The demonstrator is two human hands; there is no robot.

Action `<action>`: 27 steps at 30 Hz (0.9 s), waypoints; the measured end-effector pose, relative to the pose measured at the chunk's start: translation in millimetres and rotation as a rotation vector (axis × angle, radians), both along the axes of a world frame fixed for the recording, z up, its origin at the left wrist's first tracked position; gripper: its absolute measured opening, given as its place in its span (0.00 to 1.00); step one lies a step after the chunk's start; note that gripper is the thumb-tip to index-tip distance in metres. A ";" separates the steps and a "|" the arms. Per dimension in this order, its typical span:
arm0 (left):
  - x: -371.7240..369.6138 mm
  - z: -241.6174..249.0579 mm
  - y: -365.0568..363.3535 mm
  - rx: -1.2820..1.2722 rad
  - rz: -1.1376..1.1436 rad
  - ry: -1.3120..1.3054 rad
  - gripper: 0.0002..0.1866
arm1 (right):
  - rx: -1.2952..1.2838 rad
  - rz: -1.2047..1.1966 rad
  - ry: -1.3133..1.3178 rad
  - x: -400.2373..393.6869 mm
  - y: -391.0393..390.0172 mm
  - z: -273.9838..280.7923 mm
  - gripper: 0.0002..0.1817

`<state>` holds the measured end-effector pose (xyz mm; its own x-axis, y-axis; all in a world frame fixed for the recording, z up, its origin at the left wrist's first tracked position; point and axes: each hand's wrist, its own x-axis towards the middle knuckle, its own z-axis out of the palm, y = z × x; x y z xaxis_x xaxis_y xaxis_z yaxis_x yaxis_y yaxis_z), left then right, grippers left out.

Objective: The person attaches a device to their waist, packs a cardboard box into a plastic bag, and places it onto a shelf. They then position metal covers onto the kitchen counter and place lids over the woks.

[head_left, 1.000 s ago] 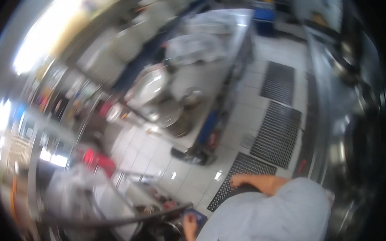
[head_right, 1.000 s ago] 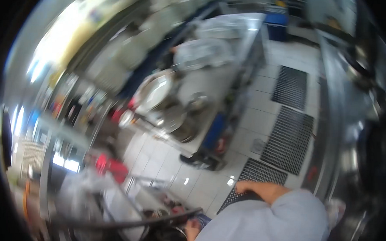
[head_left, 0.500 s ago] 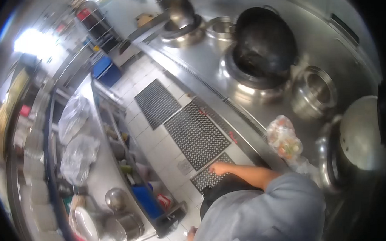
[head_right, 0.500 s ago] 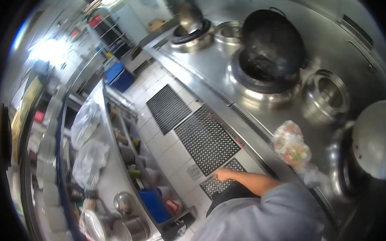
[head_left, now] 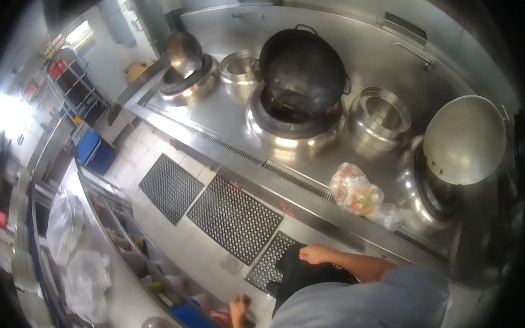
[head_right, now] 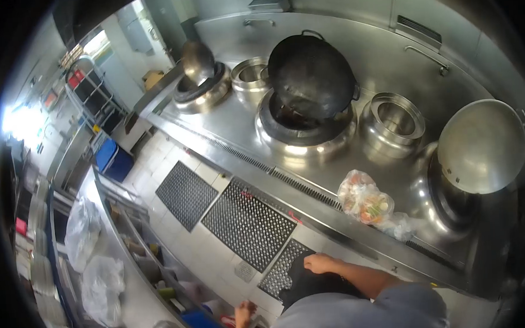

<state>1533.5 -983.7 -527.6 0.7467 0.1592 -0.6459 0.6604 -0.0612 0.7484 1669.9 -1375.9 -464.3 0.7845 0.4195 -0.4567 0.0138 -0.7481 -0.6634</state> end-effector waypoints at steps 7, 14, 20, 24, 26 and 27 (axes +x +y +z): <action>30.1 -33.3 16.3 -0.079 -0.344 0.303 0.14 | 0.271 -0.189 -0.078 52.9 10.3 12.4 0.14; 168.9 22.1 43.7 0.084 -0.638 0.380 0.13 | 0.194 -0.450 -0.138 107.6 -22.3 34.7 0.12; 266.0 22.5 8.0 0.085 -0.843 0.385 0.13 | 0.151 -0.813 -0.311 83.3 -48.9 46.4 0.11; 344.3 9.7 -28.8 0.117 -0.878 0.410 0.13 | 0.075 -1.102 -0.330 4.2 -45.9 23.1 0.11; 363.5 7.7 -60.3 0.236 -0.868 0.453 0.14 | -0.056 -1.221 -0.228 -47.2 -33.5 30.8 0.14; 373.7 -1.9 -72.2 0.191 -0.915 0.445 0.14 | -0.091 -1.219 -0.195 -72.1 -28.2 31.0 0.15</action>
<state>1907.1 -1055.9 -529.6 0.3332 -0.2200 -0.9169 0.5164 -0.7710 0.3726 1597.8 -1404.1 -433.3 0.6988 -0.6593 -0.2774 -0.6308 -0.3852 -0.6736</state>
